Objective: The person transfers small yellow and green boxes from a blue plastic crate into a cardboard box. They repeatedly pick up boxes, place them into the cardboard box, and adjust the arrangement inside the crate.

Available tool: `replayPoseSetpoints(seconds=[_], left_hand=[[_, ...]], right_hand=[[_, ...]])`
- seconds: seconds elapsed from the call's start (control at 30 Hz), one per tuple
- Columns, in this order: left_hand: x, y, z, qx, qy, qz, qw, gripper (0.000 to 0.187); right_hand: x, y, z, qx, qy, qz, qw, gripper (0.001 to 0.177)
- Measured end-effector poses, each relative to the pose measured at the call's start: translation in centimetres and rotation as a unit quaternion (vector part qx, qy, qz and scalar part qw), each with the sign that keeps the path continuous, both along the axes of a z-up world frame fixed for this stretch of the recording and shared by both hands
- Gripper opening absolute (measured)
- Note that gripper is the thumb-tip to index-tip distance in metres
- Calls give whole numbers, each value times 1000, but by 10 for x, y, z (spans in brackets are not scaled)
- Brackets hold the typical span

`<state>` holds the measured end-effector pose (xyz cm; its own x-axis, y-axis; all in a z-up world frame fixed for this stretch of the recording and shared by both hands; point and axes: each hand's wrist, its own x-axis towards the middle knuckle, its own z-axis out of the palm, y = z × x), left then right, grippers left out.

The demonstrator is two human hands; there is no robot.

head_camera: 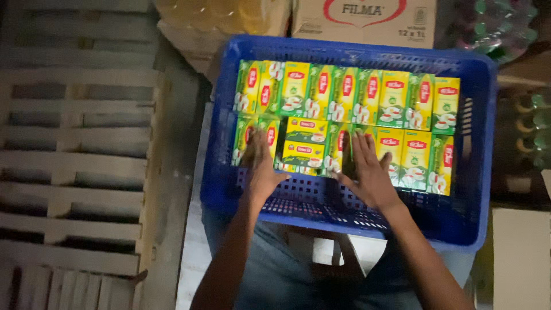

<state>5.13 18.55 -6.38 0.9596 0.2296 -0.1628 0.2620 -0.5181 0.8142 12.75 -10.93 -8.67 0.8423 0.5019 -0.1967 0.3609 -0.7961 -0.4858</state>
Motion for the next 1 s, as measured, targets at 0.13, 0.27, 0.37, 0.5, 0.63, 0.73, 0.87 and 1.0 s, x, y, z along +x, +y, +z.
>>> replayPoseSetpoints(seconds=[0.13,0.27,0.37,0.5,0.63,0.73,0.87,1.0], left_hand=[[-12,-42,22,108,-5,-17,994,136],[-17,-116,36,155,-101,-119,976,92],[-14,-174,52,91,-146,-215,961,83],[-7,-241,56,73,-133,-386,910,78],[-2,-301,56,75,-125,-485,862,65],[-2,-335,46,55,-168,-526,832,63],[2,-370,44,98,-189,-523,825,62],[-1,-375,31,161,-217,-484,832,64]], right_hand=[[-30,-56,11,-20,15,-14,1000,109],[-62,-98,44,47,52,-62,996,78],[-83,-132,68,128,47,-152,979,57],[-116,-188,88,202,12,-249,947,41],[-147,-244,65,366,-21,-389,845,32],[-165,-286,39,308,5,-491,815,29],[-176,-360,13,263,-10,-547,795,23],[-180,-433,-30,123,-35,-609,783,32]])
